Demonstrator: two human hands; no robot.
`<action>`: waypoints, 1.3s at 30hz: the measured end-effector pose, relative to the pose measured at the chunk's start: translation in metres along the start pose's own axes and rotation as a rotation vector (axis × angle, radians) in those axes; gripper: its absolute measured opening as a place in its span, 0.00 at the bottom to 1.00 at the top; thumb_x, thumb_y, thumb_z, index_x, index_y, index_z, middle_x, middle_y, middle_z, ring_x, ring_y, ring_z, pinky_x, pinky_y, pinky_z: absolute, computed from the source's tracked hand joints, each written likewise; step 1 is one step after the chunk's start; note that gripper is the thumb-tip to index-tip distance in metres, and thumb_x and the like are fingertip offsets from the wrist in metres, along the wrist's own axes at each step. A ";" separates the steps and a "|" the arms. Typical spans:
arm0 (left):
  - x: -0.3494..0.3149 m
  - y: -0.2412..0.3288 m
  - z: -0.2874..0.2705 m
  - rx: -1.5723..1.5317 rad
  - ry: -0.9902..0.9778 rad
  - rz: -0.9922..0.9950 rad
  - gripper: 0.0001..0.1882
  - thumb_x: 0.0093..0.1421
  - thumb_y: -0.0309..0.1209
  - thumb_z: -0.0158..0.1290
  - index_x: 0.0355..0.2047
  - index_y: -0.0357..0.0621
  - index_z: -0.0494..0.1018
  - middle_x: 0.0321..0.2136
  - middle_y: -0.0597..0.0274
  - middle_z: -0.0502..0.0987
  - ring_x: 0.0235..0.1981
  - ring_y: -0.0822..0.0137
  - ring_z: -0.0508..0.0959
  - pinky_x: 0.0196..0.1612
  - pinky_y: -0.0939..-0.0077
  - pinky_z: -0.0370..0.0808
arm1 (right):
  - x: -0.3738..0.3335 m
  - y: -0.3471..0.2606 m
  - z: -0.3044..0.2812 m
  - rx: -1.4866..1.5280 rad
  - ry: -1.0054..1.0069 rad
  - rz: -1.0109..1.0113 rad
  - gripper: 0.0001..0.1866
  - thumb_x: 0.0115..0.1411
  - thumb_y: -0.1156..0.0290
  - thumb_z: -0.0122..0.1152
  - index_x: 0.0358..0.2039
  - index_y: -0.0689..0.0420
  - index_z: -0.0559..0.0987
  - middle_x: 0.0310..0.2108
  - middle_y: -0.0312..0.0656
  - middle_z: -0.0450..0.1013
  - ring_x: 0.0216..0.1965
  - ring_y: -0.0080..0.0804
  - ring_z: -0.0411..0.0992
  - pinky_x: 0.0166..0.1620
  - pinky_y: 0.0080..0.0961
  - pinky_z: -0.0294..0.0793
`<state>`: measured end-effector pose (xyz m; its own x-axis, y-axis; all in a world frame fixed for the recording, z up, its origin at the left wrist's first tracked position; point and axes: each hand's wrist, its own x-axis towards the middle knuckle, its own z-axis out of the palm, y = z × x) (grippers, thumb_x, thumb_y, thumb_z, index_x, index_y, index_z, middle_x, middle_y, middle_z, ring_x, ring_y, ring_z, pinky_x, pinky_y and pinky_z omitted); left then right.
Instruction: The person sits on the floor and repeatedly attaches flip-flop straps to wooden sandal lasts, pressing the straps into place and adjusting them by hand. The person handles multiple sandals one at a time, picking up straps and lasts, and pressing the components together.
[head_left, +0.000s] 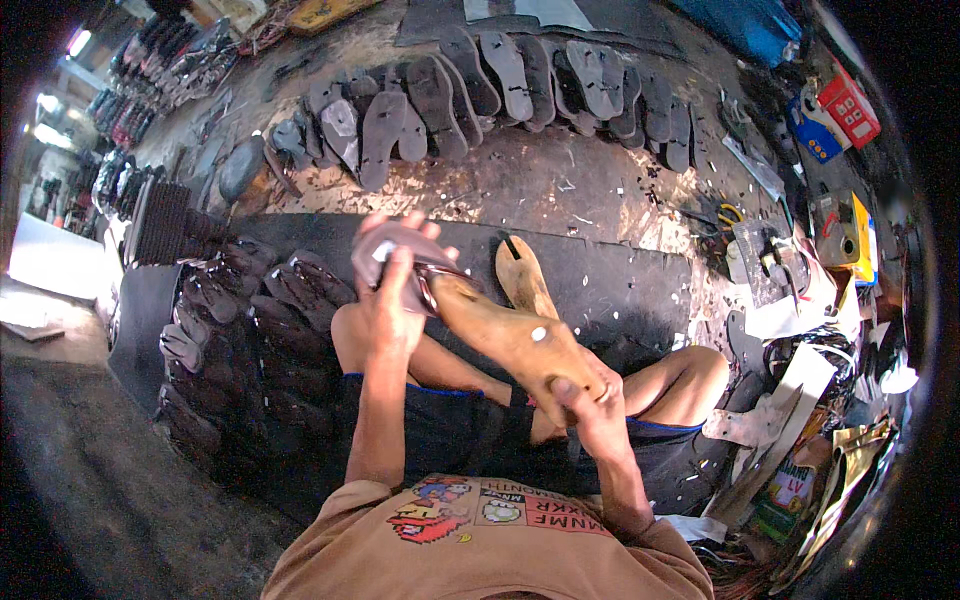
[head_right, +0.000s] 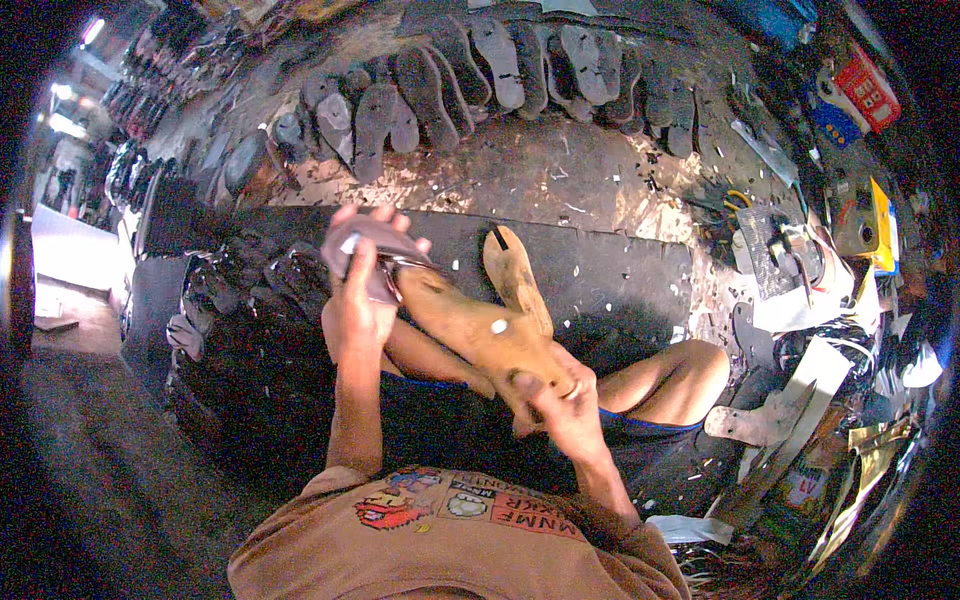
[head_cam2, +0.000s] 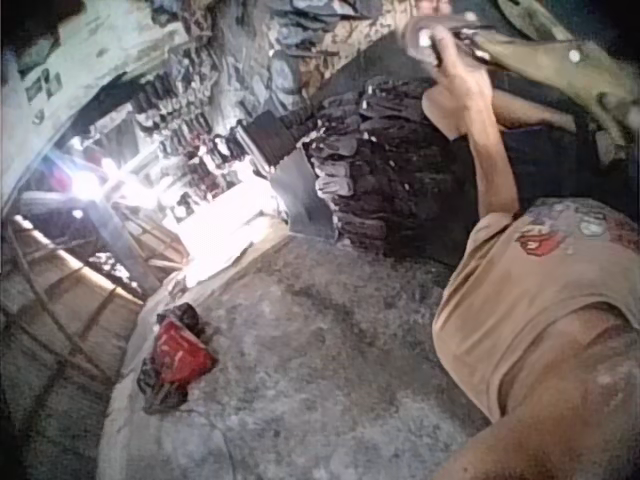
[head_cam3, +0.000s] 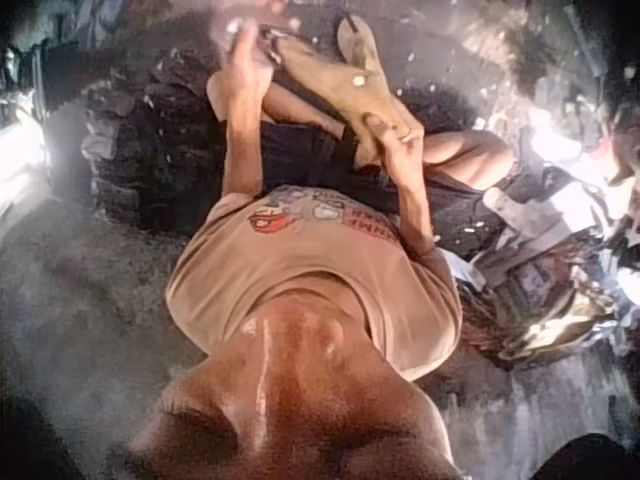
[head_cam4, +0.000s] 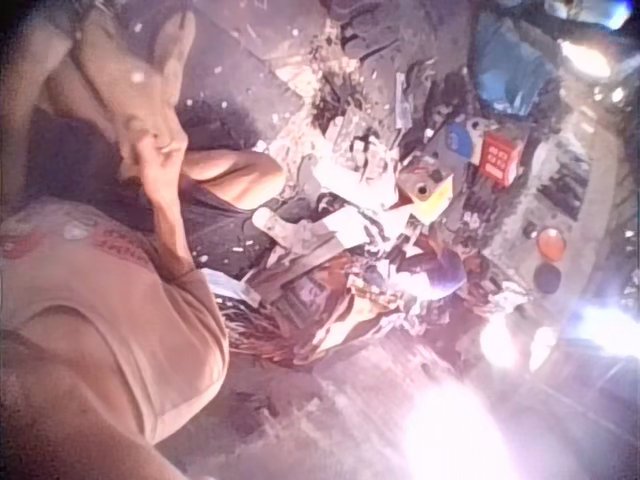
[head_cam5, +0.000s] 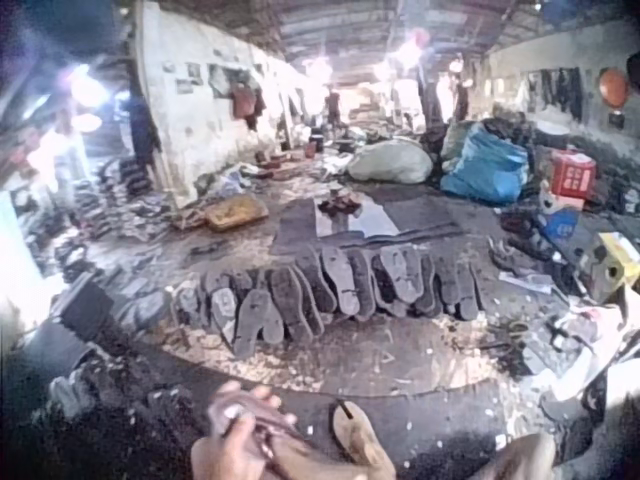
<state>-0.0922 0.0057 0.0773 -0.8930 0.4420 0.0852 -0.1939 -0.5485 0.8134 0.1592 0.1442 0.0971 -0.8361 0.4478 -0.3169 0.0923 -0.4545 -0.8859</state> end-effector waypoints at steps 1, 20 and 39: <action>-0.006 -0.003 0.006 0.011 -0.014 -0.121 0.30 0.74 0.41 0.55 0.72 0.61 0.58 0.68 0.46 0.68 0.67 0.46 0.72 0.65 0.28 0.72 | -0.002 -0.005 0.008 -0.135 -0.032 -0.121 0.28 0.63 0.70 0.68 0.61 0.68 0.76 0.50 0.49 0.82 0.47 0.34 0.83 0.53 0.30 0.83; -0.014 -0.012 0.024 -0.161 -0.006 -0.434 0.30 0.70 0.38 0.58 0.70 0.56 0.63 0.53 0.46 0.75 0.54 0.49 0.80 0.58 0.39 0.81 | 0.009 0.053 0.030 -0.395 0.042 -0.572 0.31 0.66 0.74 0.67 0.68 0.66 0.72 0.72 0.64 0.64 0.74 0.56 0.62 0.75 0.47 0.57; -0.119 -0.006 0.023 -0.152 0.139 -0.746 0.42 0.68 0.63 0.45 0.62 0.33 0.70 0.52 0.46 0.81 0.50 0.54 0.83 0.57 0.61 0.80 | 0.017 0.076 0.013 -0.172 -0.062 -0.046 0.25 0.81 0.53 0.47 0.52 0.62 0.82 0.42 0.39 0.83 0.42 0.22 0.74 0.49 0.27 0.75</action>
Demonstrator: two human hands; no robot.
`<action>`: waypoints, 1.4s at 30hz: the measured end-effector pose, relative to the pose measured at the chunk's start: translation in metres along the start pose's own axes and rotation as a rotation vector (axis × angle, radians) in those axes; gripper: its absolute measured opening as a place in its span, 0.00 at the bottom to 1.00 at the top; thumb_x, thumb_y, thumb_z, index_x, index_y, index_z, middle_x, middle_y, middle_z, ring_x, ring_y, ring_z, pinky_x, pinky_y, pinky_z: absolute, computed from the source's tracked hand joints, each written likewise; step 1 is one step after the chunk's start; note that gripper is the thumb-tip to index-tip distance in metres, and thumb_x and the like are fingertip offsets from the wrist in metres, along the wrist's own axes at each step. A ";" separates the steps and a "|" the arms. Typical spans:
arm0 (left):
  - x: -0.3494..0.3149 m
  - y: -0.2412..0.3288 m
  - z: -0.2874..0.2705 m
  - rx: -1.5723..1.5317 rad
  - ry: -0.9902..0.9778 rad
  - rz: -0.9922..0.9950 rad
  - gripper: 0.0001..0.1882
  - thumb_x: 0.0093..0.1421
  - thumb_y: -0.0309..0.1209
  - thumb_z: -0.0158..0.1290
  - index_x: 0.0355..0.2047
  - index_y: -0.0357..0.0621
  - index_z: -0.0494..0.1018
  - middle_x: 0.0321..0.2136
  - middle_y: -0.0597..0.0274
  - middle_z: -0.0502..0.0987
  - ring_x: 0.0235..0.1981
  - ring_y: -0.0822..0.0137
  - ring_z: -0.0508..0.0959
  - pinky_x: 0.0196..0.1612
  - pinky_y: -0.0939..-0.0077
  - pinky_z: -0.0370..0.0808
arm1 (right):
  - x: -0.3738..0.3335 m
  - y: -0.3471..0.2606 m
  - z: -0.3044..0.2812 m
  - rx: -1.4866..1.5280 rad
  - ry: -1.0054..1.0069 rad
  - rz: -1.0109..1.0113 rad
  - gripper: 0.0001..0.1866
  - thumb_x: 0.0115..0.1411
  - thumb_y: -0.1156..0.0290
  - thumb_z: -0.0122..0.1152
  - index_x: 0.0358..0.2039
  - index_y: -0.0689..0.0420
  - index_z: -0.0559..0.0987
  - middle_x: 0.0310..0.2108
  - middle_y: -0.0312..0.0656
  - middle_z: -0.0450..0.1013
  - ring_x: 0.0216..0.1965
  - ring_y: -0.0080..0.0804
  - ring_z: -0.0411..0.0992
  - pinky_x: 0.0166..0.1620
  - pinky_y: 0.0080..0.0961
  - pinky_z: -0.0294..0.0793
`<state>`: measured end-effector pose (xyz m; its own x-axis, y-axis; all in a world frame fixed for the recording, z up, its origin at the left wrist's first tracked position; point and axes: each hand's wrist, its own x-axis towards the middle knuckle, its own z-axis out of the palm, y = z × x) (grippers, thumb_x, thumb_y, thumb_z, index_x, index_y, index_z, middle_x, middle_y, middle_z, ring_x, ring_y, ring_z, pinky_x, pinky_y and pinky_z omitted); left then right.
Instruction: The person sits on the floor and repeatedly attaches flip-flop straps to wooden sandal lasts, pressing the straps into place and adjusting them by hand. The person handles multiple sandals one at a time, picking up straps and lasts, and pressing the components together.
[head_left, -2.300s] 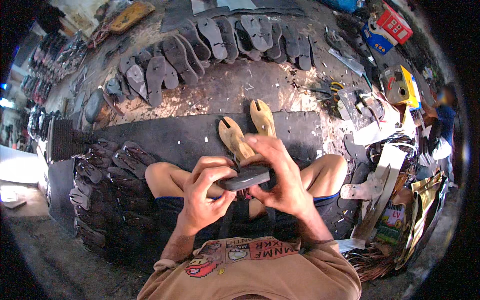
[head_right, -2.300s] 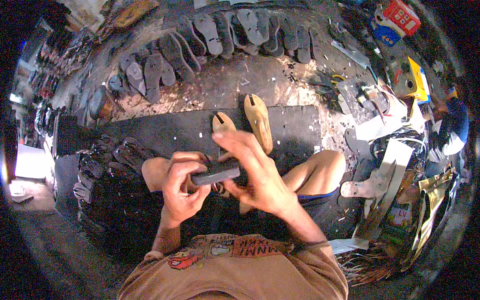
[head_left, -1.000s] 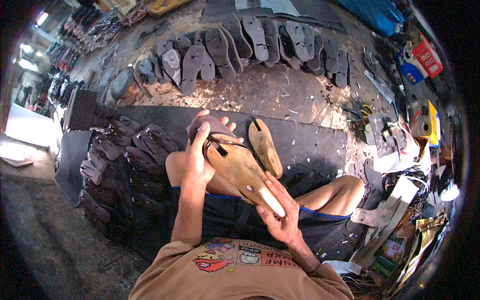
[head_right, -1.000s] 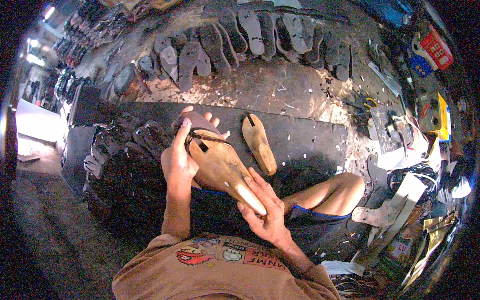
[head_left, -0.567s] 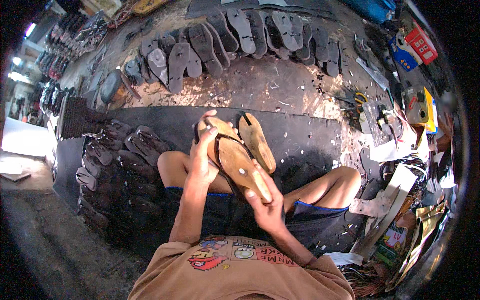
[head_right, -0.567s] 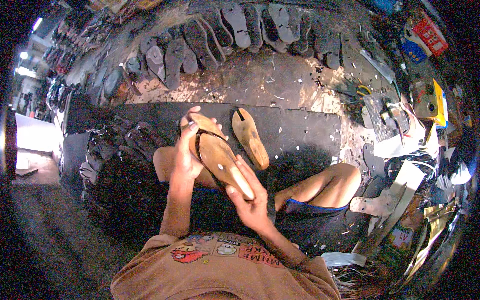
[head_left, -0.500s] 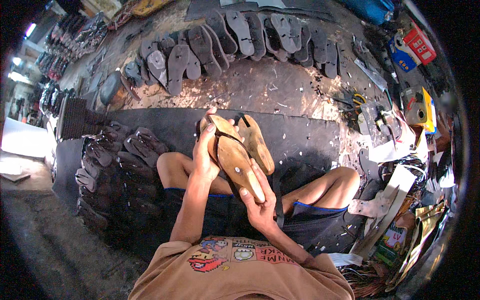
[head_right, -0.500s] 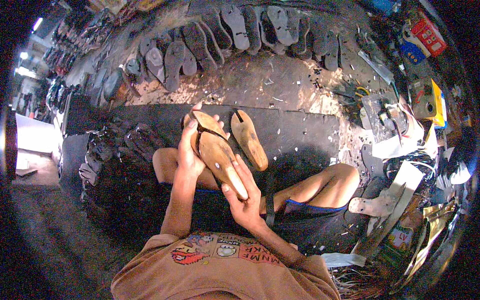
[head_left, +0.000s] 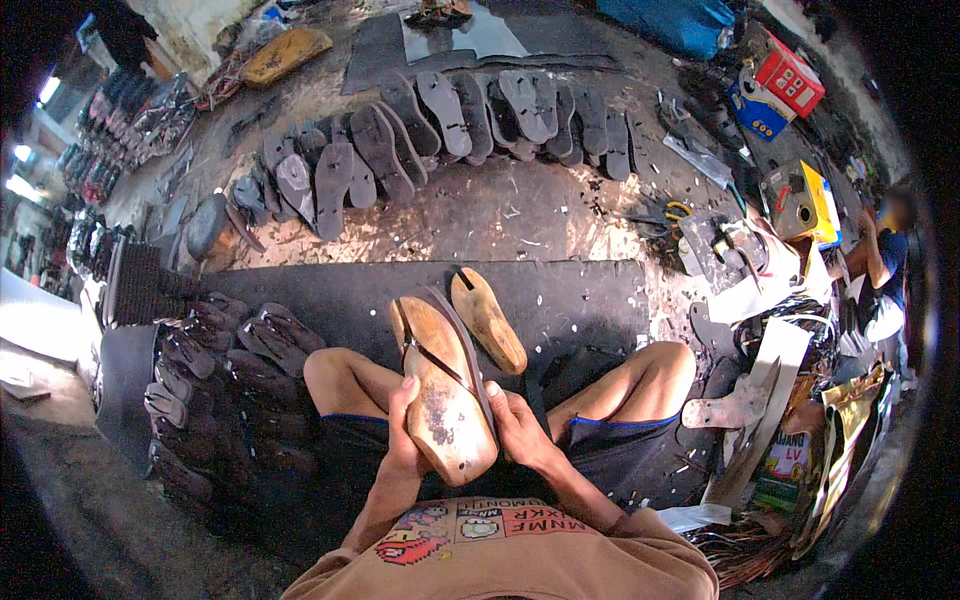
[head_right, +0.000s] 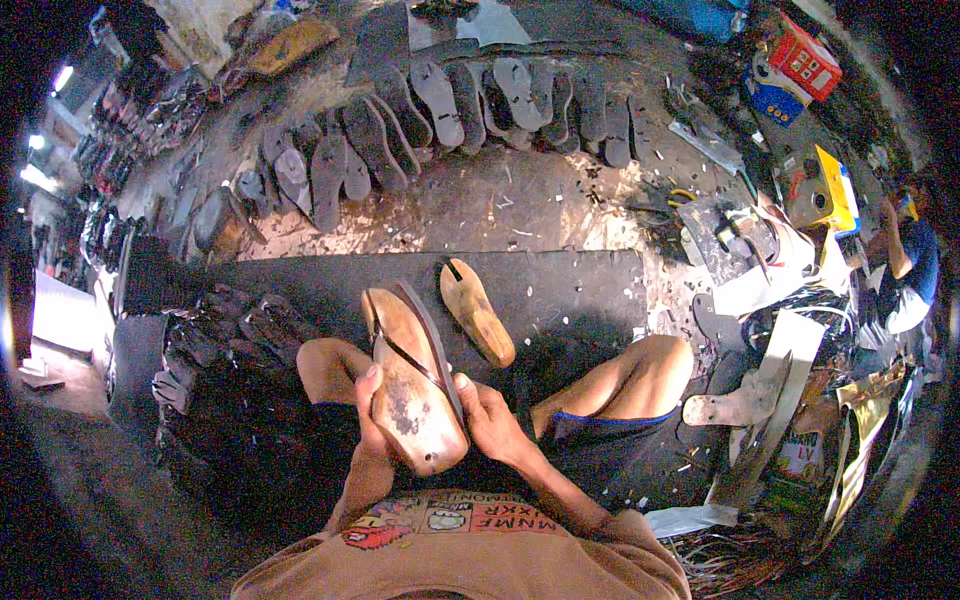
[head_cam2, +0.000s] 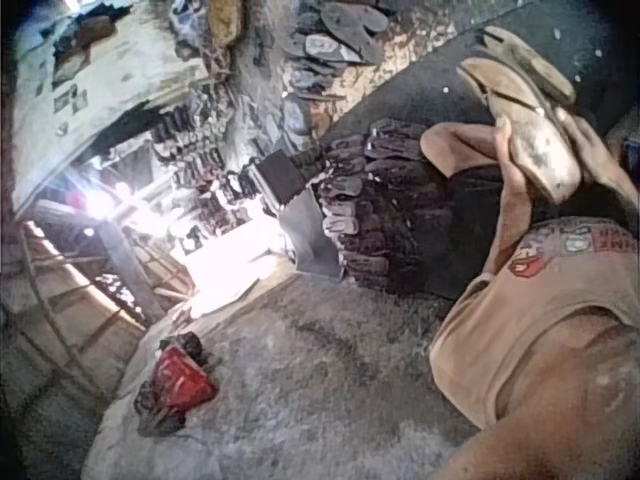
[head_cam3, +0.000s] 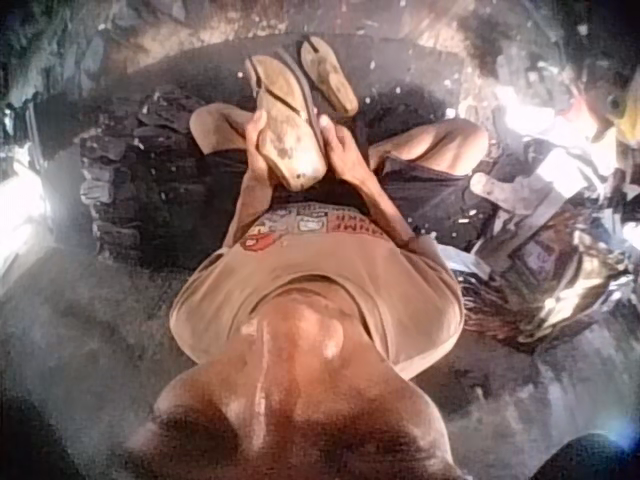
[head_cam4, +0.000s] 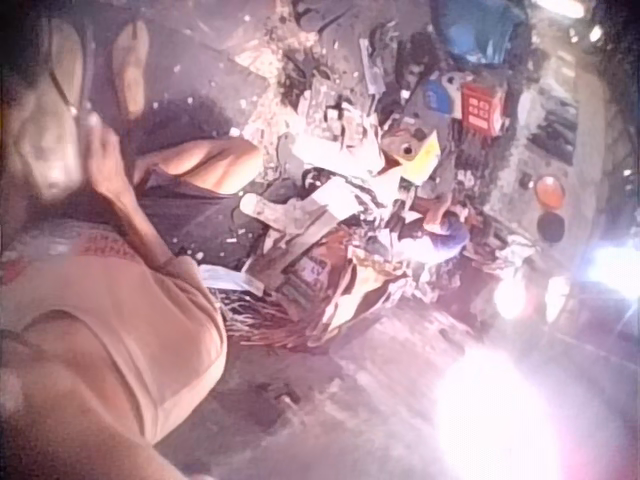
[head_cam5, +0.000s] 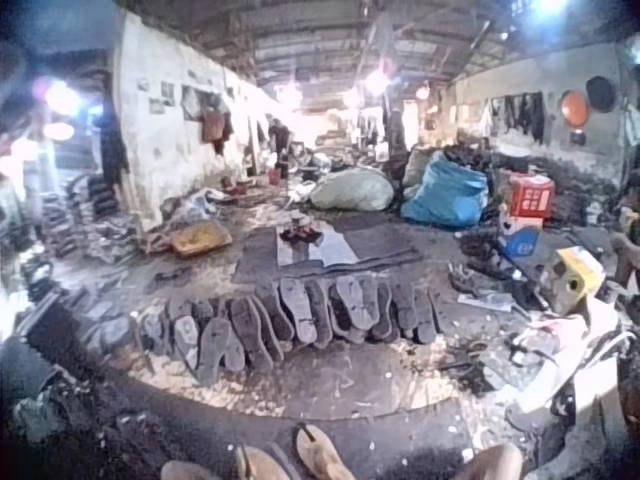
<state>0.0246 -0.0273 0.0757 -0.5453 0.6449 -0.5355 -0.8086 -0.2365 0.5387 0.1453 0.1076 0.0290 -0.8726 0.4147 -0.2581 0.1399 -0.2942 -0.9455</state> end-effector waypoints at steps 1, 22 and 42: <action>0.000 0.005 0.001 0.048 -0.018 0.015 0.42 0.68 0.63 0.45 0.61 0.32 0.71 0.51 0.47 0.82 0.49 0.54 0.83 0.56 0.61 0.80 | 0.000 0.000 0.004 0.081 -0.047 -0.021 0.25 0.81 0.54 0.47 0.50 0.62 0.84 0.41 0.38 0.83 0.41 0.20 0.73 0.48 0.25 0.74; 0.029 0.006 0.039 0.706 -0.065 0.373 0.36 0.75 0.50 0.53 0.69 0.33 0.61 0.60 0.51 0.73 0.62 0.62 0.71 0.65 0.67 0.69 | -0.010 -0.030 0.024 0.047 0.093 -0.287 0.67 0.52 0.66 0.84 0.79 0.57 0.41 0.64 0.46 0.64 0.65 0.44 0.65 0.71 0.42 0.62; 0.060 -0.016 -0.019 -0.025 -0.819 0.175 0.48 0.69 0.45 0.62 0.79 0.53 0.47 0.73 0.57 0.65 0.69 0.57 0.71 0.72 0.54 0.69 | -0.013 -0.074 -0.007 -0.030 -0.215 -0.236 0.67 0.53 0.83 0.69 0.79 0.58 0.29 0.79 0.56 0.38 0.81 0.48 0.35 0.78 0.44 0.41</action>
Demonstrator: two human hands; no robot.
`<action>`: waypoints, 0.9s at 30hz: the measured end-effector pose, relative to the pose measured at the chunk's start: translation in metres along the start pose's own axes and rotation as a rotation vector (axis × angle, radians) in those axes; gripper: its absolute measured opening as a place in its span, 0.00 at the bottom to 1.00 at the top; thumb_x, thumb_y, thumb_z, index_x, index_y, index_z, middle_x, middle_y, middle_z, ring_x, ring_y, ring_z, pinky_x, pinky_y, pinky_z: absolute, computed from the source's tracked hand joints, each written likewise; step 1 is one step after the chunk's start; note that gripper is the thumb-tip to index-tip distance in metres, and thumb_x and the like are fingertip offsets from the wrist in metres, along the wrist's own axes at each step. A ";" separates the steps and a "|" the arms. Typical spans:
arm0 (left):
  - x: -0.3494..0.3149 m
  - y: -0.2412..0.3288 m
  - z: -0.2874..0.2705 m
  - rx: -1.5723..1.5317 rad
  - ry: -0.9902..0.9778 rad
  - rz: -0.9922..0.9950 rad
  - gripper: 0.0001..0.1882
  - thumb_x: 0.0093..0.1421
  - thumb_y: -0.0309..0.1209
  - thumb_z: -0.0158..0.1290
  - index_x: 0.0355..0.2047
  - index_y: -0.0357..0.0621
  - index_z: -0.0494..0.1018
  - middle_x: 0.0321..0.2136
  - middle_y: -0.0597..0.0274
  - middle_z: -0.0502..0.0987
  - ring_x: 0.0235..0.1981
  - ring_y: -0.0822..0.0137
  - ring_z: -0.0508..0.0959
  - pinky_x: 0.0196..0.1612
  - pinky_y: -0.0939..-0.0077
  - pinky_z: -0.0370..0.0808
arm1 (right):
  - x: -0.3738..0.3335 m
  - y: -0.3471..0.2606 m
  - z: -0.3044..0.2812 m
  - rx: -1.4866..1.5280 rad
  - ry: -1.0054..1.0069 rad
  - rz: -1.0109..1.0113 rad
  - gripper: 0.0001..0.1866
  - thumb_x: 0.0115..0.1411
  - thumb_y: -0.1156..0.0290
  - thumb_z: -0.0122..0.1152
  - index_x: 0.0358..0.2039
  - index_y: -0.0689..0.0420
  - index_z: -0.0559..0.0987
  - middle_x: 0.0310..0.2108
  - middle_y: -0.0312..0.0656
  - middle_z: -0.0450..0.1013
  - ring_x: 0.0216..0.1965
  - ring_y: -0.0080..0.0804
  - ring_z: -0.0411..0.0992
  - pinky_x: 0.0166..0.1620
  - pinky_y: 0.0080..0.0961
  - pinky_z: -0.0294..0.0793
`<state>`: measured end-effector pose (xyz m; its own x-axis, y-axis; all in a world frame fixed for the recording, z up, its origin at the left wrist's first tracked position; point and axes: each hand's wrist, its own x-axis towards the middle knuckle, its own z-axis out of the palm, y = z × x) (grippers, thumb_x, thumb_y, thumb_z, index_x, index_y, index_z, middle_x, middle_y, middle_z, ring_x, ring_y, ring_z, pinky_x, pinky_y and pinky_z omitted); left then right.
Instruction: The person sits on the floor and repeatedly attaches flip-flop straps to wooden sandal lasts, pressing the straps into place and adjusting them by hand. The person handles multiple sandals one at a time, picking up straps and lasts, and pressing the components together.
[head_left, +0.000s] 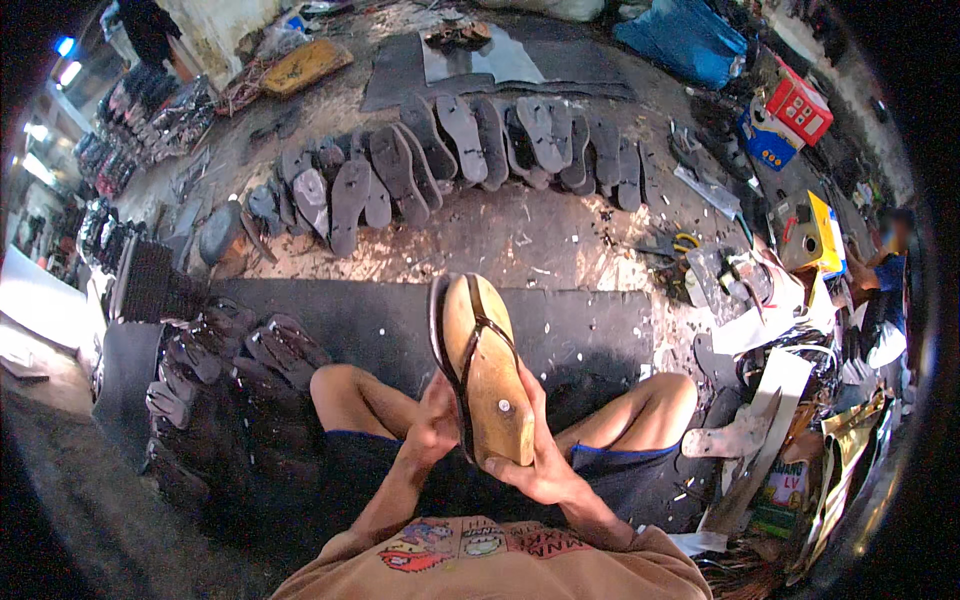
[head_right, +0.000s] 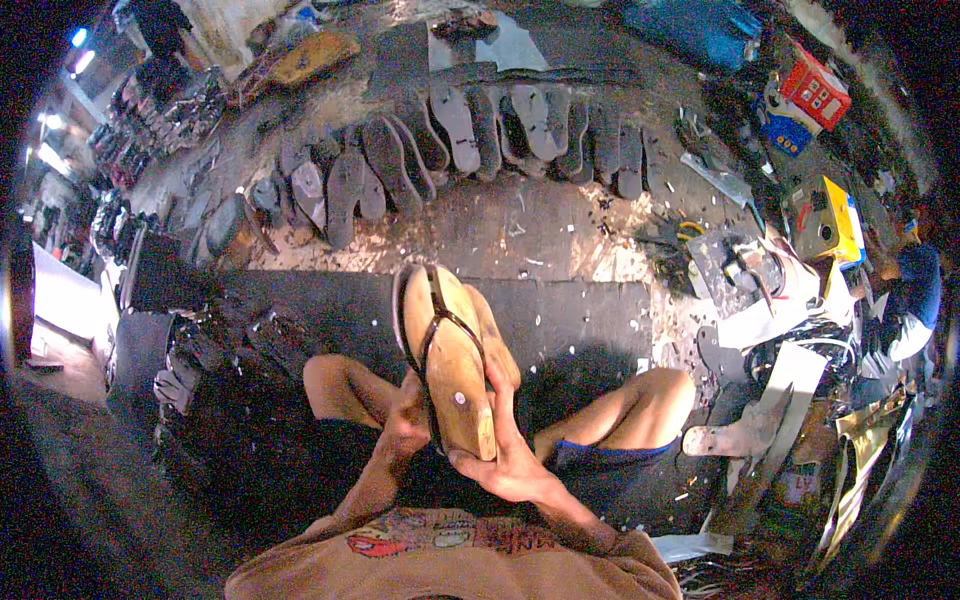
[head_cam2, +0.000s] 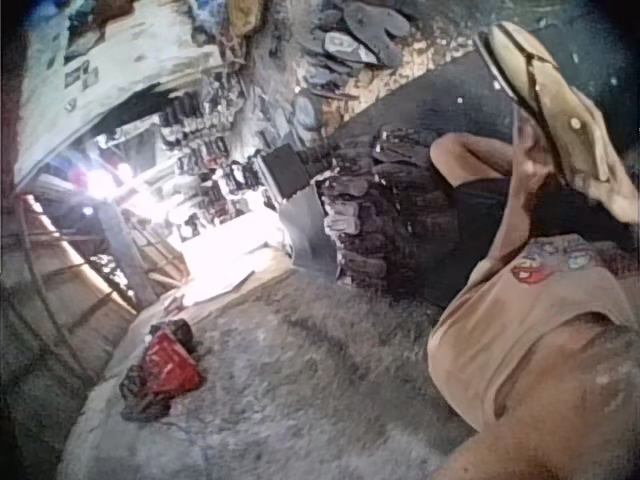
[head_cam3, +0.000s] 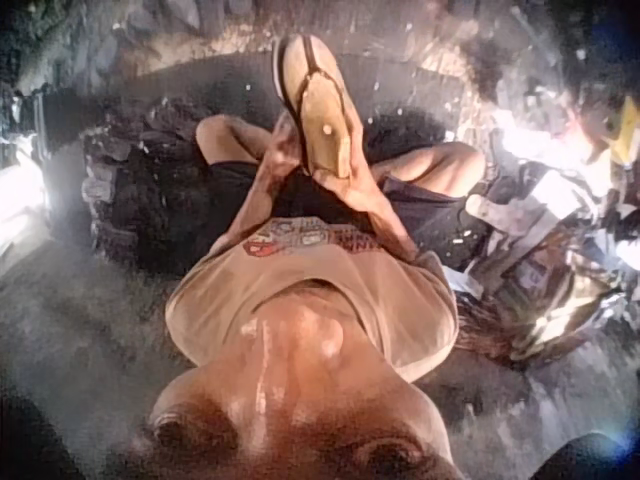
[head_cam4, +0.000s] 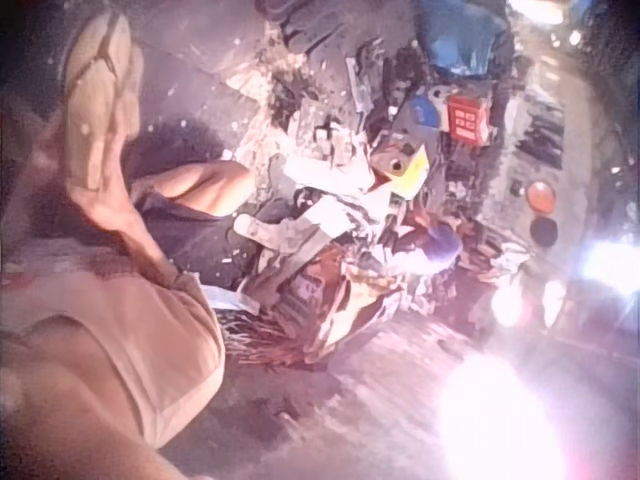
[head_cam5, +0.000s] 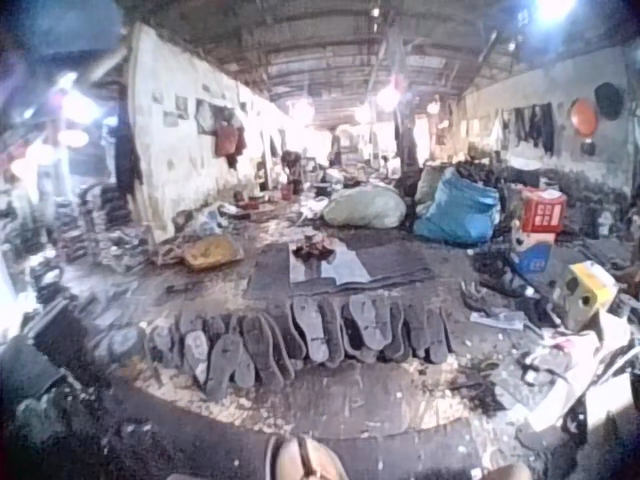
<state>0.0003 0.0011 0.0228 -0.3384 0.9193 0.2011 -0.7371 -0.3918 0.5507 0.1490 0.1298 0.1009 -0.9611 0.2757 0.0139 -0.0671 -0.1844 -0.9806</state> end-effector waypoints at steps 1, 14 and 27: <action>0.002 -0.001 0.007 -0.038 0.316 -0.071 0.45 0.73 0.59 0.51 0.78 0.48 0.50 0.71 0.54 0.67 0.67 0.55 0.74 0.72 0.51 0.69 | 0.007 0.003 0.001 -0.087 0.018 -0.045 0.67 0.53 0.82 0.69 0.79 0.58 0.28 0.80 0.56 0.36 0.82 0.48 0.33 0.79 0.45 0.40; -0.003 0.039 -0.041 -0.323 0.499 -0.042 0.35 0.74 0.60 0.47 0.65 0.41 0.67 0.47 0.57 0.73 0.36 0.68 0.68 0.36 0.72 0.70 | 0.030 0.058 -0.064 -0.264 0.372 0.059 0.53 0.58 0.81 0.57 0.78 0.54 0.40 0.71 0.59 0.54 0.72 0.55 0.56 0.70 0.46 0.62; 0.001 -0.042 0.005 -0.403 -0.053 -0.492 0.37 0.65 0.56 0.63 0.60 0.42 0.67 0.34 0.63 0.75 0.34 0.70 0.75 0.37 0.74 0.74 | 0.178 -0.038 -0.088 -0.587 -0.264 -0.093 0.41 0.52 0.61 0.83 0.65 0.56 0.76 0.62 0.54 0.75 0.55 0.47 0.80 0.59 0.44 0.78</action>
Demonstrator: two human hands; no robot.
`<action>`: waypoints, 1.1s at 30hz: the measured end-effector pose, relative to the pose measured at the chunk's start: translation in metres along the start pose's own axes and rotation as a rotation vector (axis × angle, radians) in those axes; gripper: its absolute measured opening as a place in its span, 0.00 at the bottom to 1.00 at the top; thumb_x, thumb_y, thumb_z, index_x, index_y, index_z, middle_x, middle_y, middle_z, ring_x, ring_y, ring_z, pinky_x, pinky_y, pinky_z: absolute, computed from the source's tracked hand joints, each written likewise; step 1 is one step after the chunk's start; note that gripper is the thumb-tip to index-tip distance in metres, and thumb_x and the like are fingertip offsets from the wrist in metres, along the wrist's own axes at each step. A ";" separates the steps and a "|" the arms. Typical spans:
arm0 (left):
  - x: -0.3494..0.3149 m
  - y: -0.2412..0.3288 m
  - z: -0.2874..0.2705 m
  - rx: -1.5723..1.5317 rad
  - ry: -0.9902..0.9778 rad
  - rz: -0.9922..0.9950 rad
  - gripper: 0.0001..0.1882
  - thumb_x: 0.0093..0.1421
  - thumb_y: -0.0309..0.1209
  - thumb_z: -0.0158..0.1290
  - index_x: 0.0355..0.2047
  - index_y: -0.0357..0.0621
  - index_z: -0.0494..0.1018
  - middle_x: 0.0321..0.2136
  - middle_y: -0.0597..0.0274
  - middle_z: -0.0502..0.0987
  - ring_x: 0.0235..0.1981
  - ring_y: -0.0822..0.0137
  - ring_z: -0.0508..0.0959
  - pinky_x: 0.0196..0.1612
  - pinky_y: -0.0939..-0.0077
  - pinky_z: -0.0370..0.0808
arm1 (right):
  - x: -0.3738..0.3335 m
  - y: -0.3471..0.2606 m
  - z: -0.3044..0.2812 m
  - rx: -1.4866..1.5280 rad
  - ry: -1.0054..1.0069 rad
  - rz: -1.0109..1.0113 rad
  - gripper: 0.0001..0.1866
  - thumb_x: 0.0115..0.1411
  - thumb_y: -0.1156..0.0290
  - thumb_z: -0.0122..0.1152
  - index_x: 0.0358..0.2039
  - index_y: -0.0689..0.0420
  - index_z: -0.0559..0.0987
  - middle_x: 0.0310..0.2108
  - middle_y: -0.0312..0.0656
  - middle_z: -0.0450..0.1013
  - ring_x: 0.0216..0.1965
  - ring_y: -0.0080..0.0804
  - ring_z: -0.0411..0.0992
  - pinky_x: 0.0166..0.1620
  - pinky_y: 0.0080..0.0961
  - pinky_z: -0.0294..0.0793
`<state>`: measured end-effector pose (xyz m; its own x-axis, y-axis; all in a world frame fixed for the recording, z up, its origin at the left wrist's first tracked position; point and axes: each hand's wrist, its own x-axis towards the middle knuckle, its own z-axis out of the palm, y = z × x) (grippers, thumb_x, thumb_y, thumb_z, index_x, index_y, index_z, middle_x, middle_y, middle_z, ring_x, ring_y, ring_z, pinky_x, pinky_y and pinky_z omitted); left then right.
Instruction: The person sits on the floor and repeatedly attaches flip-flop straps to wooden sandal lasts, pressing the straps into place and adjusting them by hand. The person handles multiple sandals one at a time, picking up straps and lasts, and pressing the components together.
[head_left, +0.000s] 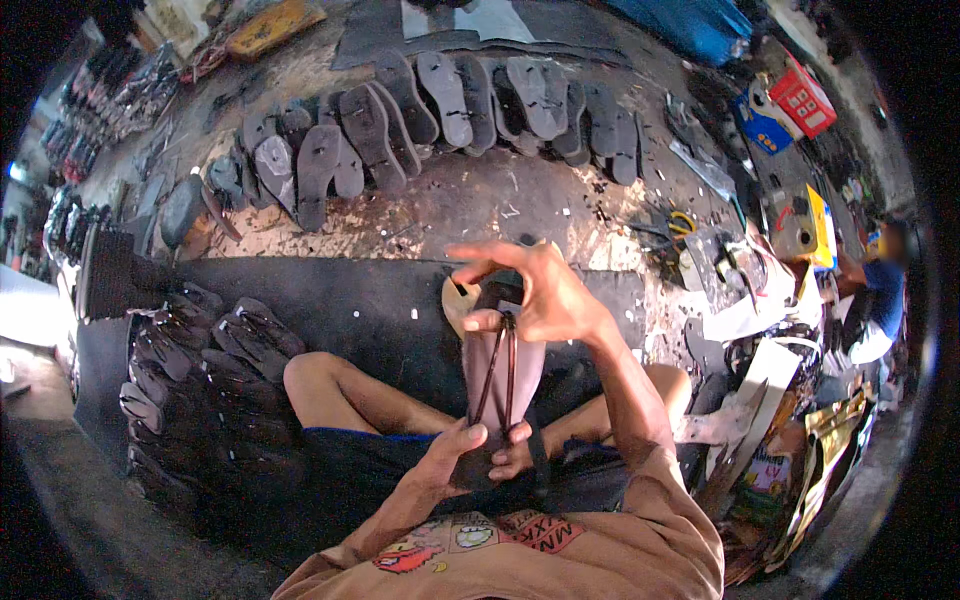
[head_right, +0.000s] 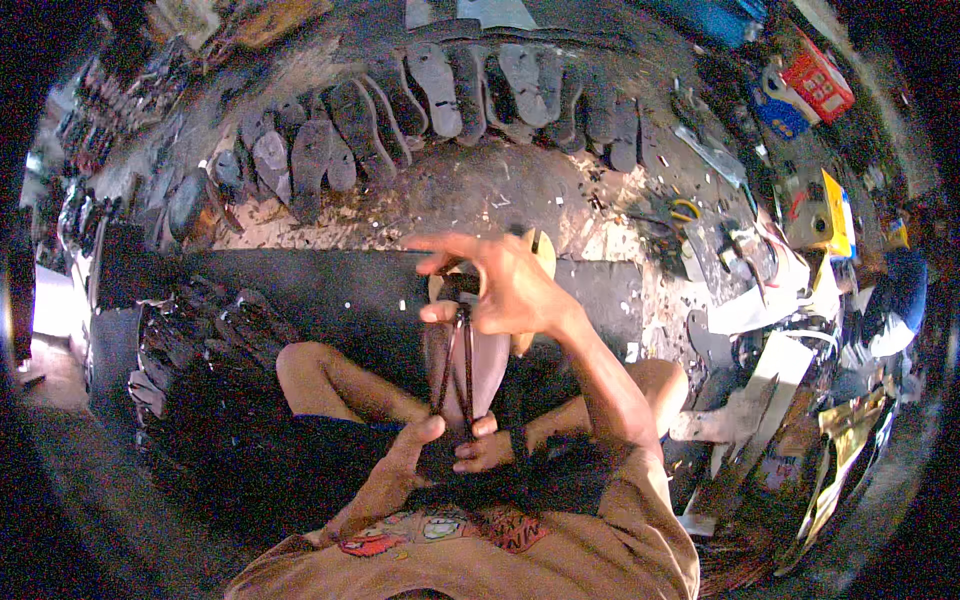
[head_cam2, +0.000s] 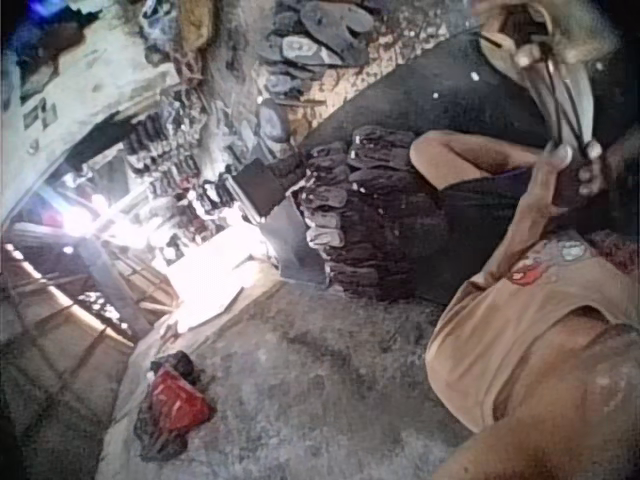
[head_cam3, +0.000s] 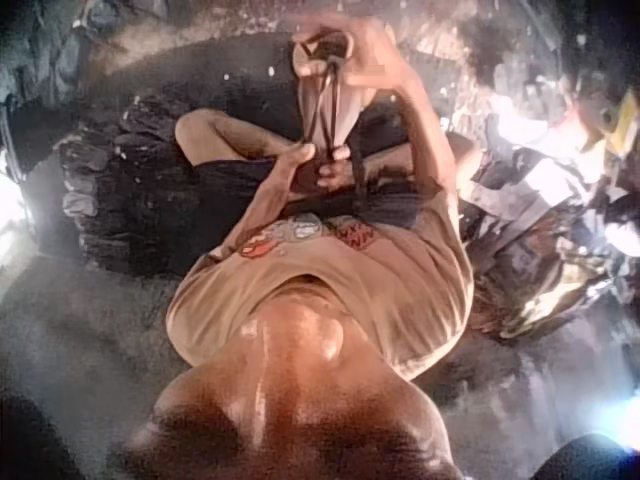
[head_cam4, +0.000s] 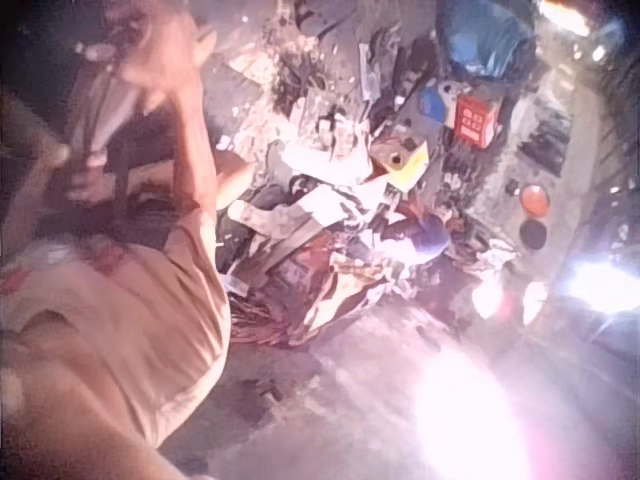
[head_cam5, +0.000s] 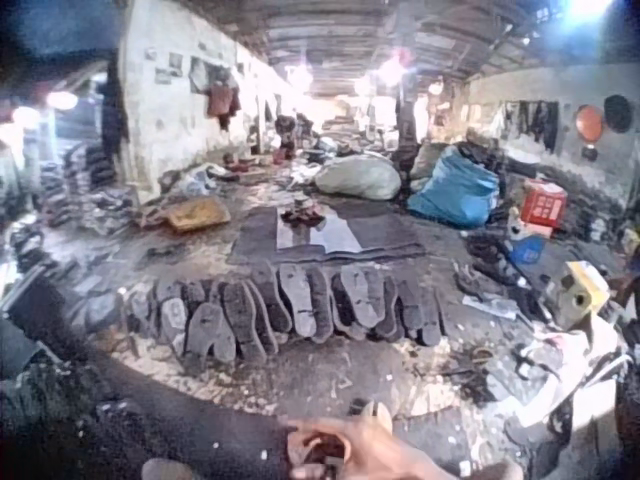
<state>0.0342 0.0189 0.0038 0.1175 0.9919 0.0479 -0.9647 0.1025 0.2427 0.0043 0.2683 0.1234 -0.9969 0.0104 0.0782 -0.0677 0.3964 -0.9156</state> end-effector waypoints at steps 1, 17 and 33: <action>-0.011 0.002 0.003 0.129 0.252 0.102 0.33 0.65 0.49 0.64 0.59 0.41 0.68 0.35 0.63 0.76 0.35 0.69 0.77 0.40 0.72 0.76 | 0.019 0.009 -0.001 0.038 -0.026 -0.048 0.38 0.53 0.59 0.83 0.63 0.56 0.78 0.58 0.53 0.79 0.50 0.45 0.83 0.55 0.42 0.81; -0.295 0.071 -0.013 0.200 1.933 1.407 0.25 0.74 0.30 0.57 0.67 0.37 0.64 0.57 0.51 0.74 0.56 0.58 0.77 0.63 0.51 0.77 | 0.155 0.248 -0.197 -0.845 1.025 0.015 0.23 0.72 0.59 0.64 0.63 0.56 0.79 0.59 0.50 0.78 0.51 0.49 0.79 0.55 0.42 0.80; -0.033 0.088 0.117 1.485 0.540 0.967 0.17 0.64 0.17 0.62 0.52 0.34 0.75 0.63 0.44 0.74 0.62 0.55 0.78 0.64 0.64 0.76 | -0.104 -0.008 0.105 0.270 0.492 0.176 0.35 0.58 0.82 0.69 0.67 0.61 0.71 0.63 0.51 0.74 0.69 0.47 0.69 0.71 0.42 0.66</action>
<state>-0.0267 -0.0133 0.1372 -0.6478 0.6021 0.4667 0.3666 -0.2906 0.8838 0.1045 0.1678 0.0812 -0.8623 0.5054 0.0311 0.0244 0.1029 -0.9944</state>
